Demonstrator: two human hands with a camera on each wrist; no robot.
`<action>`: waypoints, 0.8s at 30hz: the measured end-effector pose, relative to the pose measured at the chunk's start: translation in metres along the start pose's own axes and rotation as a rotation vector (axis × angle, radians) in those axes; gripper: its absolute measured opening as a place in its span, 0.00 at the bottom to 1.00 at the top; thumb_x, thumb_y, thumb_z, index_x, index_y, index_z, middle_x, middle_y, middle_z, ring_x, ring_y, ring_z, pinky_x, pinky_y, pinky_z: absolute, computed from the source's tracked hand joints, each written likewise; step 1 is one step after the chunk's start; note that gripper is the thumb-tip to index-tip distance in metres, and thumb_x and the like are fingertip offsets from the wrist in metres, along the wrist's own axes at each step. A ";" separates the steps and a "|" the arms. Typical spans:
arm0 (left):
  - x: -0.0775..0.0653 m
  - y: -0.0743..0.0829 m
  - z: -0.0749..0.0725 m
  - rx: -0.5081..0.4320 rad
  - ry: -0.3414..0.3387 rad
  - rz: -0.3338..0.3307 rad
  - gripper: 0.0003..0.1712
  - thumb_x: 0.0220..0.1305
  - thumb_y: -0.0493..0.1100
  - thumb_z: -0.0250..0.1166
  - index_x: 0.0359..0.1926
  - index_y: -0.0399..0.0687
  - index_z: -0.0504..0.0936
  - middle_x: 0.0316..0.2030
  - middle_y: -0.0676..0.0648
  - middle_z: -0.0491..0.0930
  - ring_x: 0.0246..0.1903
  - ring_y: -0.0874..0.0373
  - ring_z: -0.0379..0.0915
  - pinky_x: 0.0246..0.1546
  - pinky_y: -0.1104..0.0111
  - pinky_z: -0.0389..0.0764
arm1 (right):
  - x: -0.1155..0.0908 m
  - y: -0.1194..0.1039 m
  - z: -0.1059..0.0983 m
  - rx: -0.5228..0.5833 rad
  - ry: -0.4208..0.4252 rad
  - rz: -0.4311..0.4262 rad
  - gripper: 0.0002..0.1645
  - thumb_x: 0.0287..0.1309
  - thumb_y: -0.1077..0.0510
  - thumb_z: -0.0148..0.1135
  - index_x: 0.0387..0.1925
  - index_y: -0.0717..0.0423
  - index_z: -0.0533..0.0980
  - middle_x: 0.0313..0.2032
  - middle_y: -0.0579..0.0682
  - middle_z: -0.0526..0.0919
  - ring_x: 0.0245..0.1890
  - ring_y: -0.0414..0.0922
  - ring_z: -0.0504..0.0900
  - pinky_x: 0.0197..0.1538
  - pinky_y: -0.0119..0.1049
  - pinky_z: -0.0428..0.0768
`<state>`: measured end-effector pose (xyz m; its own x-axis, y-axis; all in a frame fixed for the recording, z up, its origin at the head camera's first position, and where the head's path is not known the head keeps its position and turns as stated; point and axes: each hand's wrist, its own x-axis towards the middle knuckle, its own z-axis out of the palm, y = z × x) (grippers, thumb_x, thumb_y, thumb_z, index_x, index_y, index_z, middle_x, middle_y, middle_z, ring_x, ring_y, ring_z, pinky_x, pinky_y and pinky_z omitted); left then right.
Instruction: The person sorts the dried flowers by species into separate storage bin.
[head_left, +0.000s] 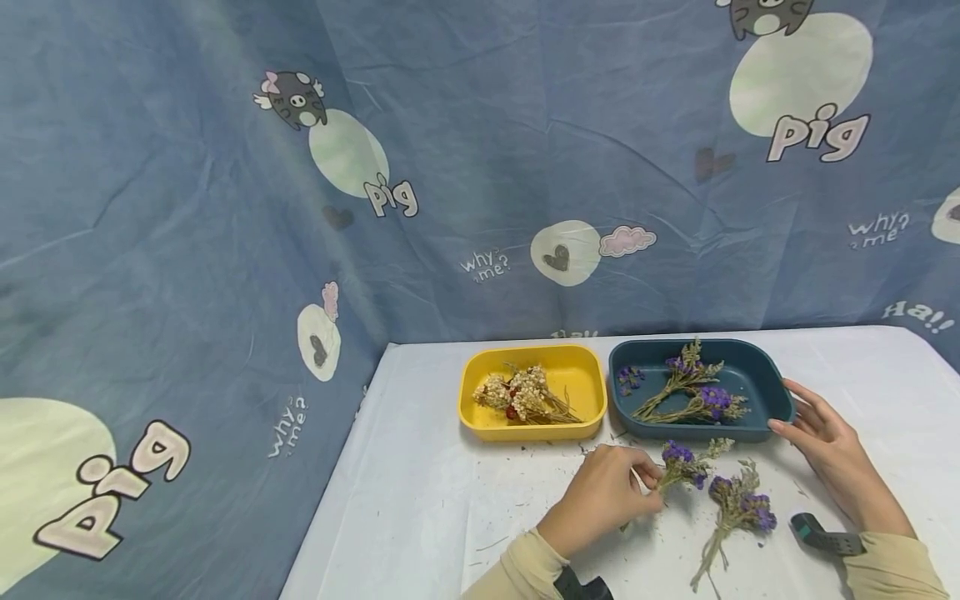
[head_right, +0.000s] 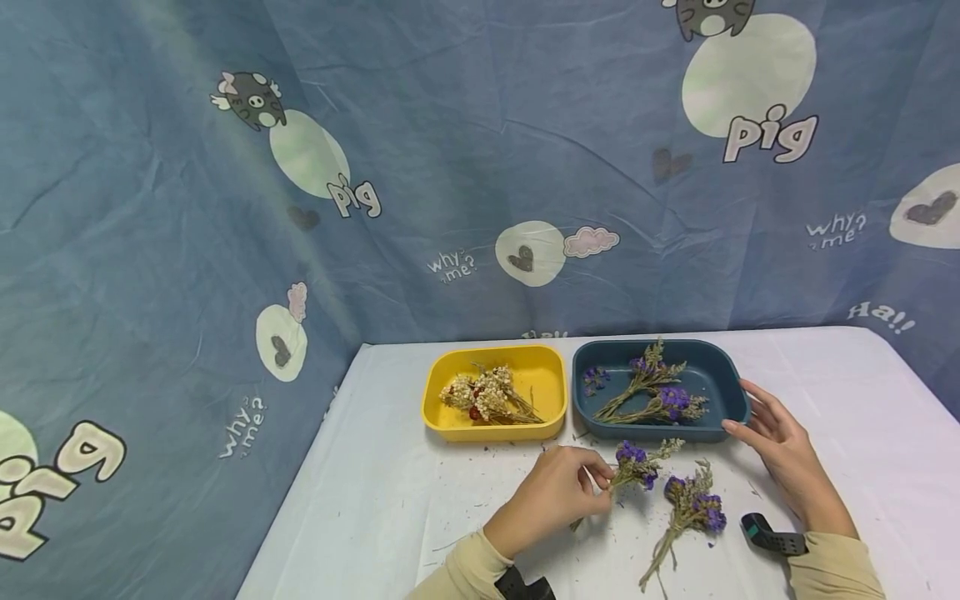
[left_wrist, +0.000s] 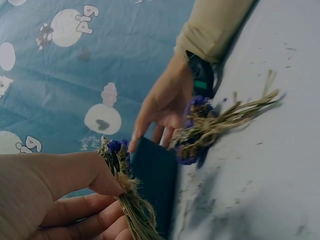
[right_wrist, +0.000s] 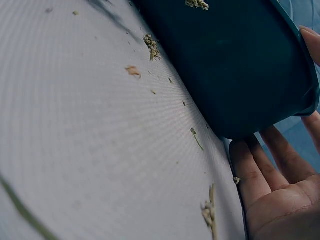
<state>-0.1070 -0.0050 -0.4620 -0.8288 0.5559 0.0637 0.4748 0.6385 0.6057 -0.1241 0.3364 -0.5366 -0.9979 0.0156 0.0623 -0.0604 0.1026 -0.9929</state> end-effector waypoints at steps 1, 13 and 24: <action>0.002 0.000 -0.002 0.002 0.005 0.002 0.08 0.57 0.42 0.75 0.40 0.55 0.91 0.29 0.65 0.85 0.22 0.82 0.68 0.28 0.88 0.71 | 0.000 0.000 0.000 0.014 -0.001 -0.004 0.46 0.74 0.61 0.59 0.82 0.33 0.50 0.75 0.37 0.61 0.59 0.15 0.66 0.55 0.07 0.71; 0.042 -0.002 -0.022 -0.035 0.049 0.000 0.09 0.59 0.40 0.74 0.42 0.54 0.90 0.33 0.61 0.87 0.23 0.77 0.71 0.25 0.84 0.75 | 0.000 0.001 0.000 -0.002 0.008 -0.021 0.46 0.74 0.61 0.59 0.82 0.34 0.51 0.73 0.35 0.63 0.59 0.15 0.67 0.58 0.08 0.70; 0.073 -0.002 -0.029 0.054 0.082 0.061 0.07 0.65 0.42 0.73 0.44 0.54 0.91 0.35 0.59 0.88 0.27 0.78 0.73 0.28 0.88 0.74 | -0.001 0.001 -0.001 -0.057 0.008 0.001 0.45 0.75 0.59 0.58 0.82 0.32 0.49 0.79 0.40 0.56 0.71 0.22 0.60 0.61 0.08 0.68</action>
<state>-0.1770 0.0186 -0.4354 -0.8183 0.5504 0.1654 0.5385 0.6338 0.5553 -0.1234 0.3369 -0.5371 -0.9978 0.0236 0.0619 -0.0574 0.1589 -0.9856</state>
